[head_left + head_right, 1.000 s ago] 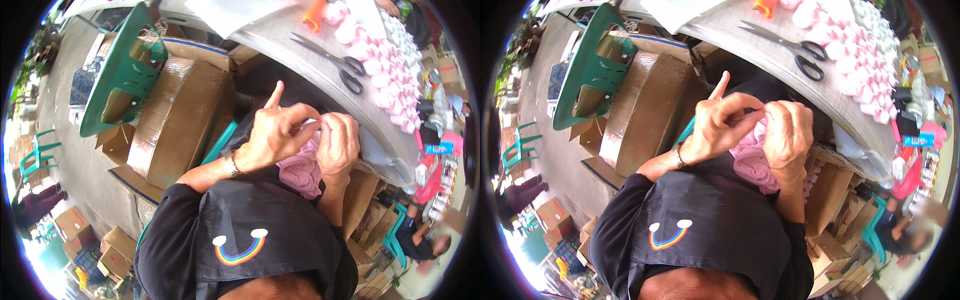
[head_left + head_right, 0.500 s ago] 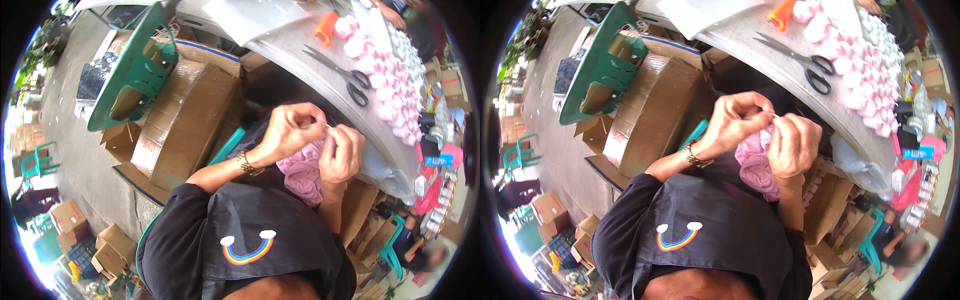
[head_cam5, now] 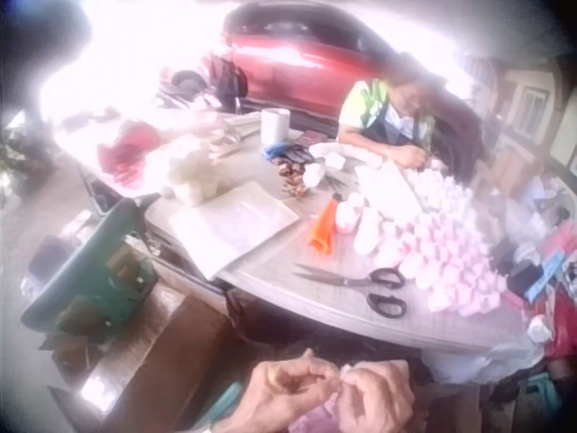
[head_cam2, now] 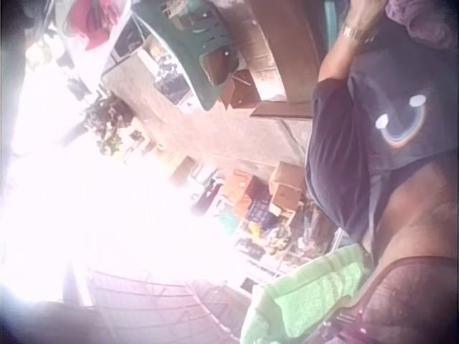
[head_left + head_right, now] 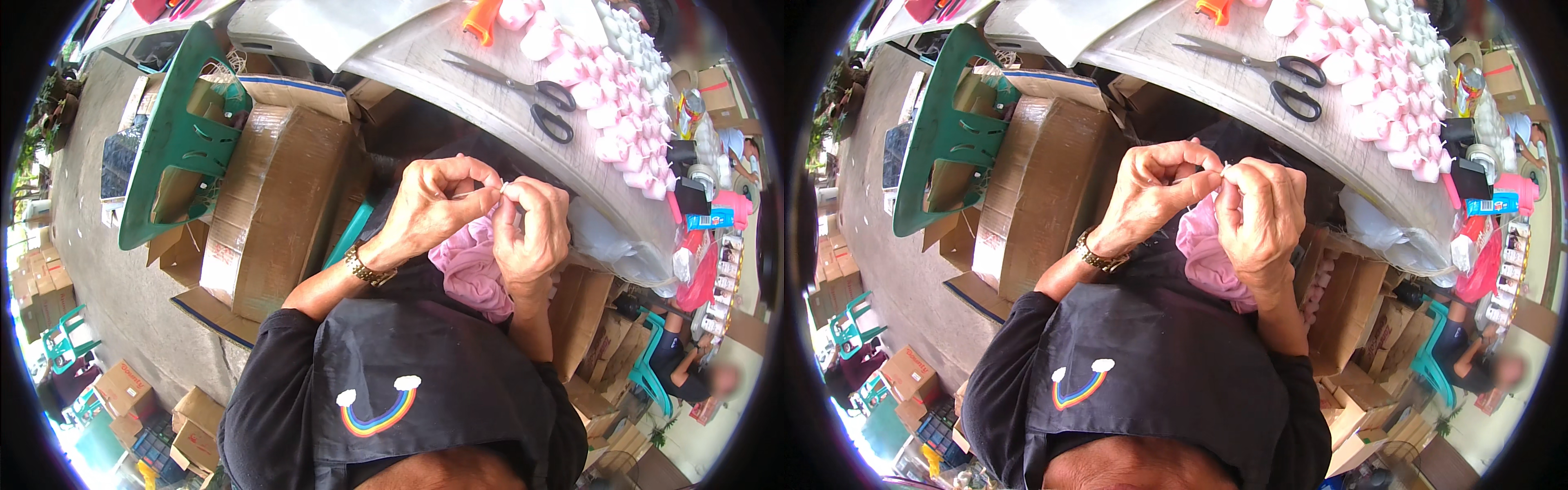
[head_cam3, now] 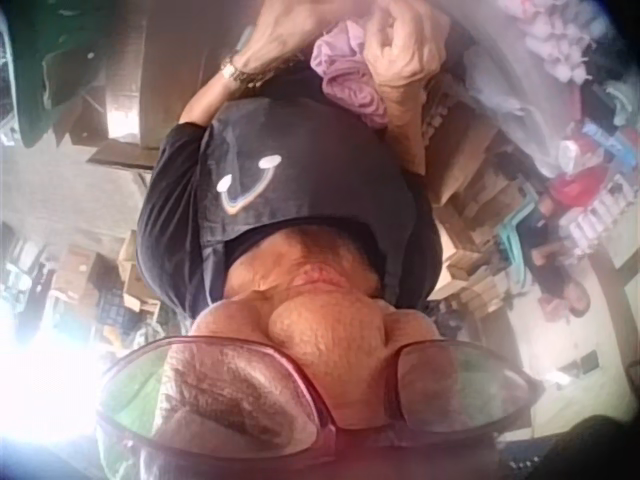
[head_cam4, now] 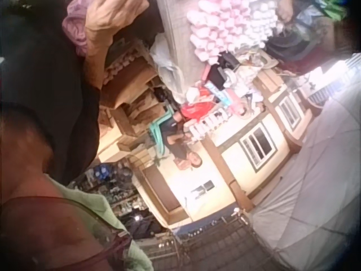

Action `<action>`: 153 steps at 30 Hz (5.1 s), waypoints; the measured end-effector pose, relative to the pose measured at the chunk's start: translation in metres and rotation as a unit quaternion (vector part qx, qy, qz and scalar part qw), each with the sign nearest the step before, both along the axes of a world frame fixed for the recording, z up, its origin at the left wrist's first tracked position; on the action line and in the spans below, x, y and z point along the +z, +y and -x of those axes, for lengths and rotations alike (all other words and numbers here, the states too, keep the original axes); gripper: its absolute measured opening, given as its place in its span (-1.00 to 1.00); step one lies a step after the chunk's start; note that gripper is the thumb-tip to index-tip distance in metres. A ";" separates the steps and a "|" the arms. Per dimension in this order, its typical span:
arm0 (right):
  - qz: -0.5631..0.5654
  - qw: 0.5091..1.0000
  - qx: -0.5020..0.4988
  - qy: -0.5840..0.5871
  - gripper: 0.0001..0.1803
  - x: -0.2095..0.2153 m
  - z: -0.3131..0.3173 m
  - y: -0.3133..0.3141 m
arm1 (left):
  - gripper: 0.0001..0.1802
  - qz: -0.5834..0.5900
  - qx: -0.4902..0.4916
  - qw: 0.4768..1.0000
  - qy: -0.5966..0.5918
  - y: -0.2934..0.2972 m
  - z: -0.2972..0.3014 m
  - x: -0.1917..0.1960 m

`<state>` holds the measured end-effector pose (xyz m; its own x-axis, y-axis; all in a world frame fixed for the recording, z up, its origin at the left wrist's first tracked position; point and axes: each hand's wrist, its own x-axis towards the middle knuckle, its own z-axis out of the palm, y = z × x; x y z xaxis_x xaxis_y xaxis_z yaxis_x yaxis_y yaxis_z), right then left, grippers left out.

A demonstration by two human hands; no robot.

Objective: The person assembles small white cylindrical candles by inserting wicks, trimming excess wick with scissors, and wrapping each candle in pink tissue paper. The person repeats this process for multiple candles at a table with supplies and finished units nearby.

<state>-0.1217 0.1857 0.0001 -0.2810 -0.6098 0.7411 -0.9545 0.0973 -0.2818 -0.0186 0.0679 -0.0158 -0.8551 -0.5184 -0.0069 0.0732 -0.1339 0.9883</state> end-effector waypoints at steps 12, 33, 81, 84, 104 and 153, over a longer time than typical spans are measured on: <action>-0.004 0.997 -0.017 0.076 -0.92 0.003 0.005 0.000 | -0.93 0.107 -0.011 0.994 0.012 0.004 -0.007 0.011; 0.008 0.965 0.090 -0.248 -0.88 -0.004 0.005 0.017 | -0.89 0.237 -0.005 0.970 0.050 0.002 -0.008 -0.006; 0.267 0.766 0.285 -0.510 -0.81 0.077 0.007 0.080 | -0.60 0.311 -0.242 0.919 -0.019 0.009 0.000 -0.063; 0.278 0.805 0.236 -0.469 -0.88 0.066 0.008 0.079 | -0.35 0.384 -0.265 0.884 0.011 0.015 0.002 -0.075; 0.070 0.893 0.149 -0.419 -0.81 0.038 0.004 0.046 | -0.55 0.172 -0.088 0.948 0.253 0.022 -0.017 0.032; -0.162 0.941 -0.215 -0.207 -0.40 -0.032 0.027 0.132 | -0.89 -0.068 0.029 0.996 0.050 0.002 0.012 0.036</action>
<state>-0.1490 0.3172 -0.0315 -0.7768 -0.5487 0.3090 -0.6223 0.5938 -0.5101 -0.0302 0.0698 0.0199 -0.8235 -0.5673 0.0036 0.1829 -0.2595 0.9483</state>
